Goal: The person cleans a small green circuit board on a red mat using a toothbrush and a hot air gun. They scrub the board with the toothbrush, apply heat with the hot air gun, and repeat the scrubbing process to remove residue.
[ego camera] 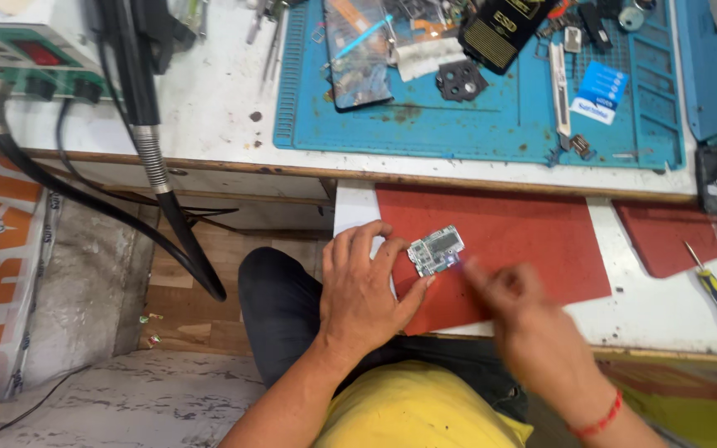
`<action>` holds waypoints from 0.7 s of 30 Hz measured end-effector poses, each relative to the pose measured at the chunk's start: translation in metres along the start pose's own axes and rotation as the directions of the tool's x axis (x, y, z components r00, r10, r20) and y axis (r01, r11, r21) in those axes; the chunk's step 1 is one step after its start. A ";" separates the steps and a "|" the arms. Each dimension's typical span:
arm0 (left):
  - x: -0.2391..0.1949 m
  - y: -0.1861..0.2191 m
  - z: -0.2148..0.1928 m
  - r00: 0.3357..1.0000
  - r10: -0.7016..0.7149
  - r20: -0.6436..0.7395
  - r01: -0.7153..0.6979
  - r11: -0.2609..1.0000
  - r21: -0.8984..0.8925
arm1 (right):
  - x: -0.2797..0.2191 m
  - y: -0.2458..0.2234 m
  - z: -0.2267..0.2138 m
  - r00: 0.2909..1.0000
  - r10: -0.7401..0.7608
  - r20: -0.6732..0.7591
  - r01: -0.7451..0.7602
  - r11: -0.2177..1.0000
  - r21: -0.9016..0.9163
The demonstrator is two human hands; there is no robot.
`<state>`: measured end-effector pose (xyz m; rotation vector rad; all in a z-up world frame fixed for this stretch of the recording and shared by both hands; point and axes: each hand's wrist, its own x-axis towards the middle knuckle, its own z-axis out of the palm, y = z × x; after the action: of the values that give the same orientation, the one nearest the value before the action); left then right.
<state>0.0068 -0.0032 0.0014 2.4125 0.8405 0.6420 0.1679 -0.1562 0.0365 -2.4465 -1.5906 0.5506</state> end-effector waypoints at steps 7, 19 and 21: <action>-0.004 0.000 -0.001 1.000 0.016 -0.003 -0.016 1.000 -0.026 | -0.014 -0.002 -0.002 1.000 0.009 0.018 -0.009 1.000 -0.013; -0.001 -0.002 -0.003 1.000 -0.020 -0.021 0.019 0.998 -0.067 | 0.007 0.003 0.003 0.992 -0.011 -0.124 0.016 0.999 0.039; -0.004 -0.002 -0.002 1.000 -0.006 -0.013 0.005 0.999 -0.048 | 0.002 0.000 0.003 0.997 0.078 0.014 -0.078 0.997 0.008</action>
<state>0.0019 -0.0039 0.0000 2.3644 0.8276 0.6696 0.1673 -0.1540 0.0335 -2.5128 -1.5003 0.5862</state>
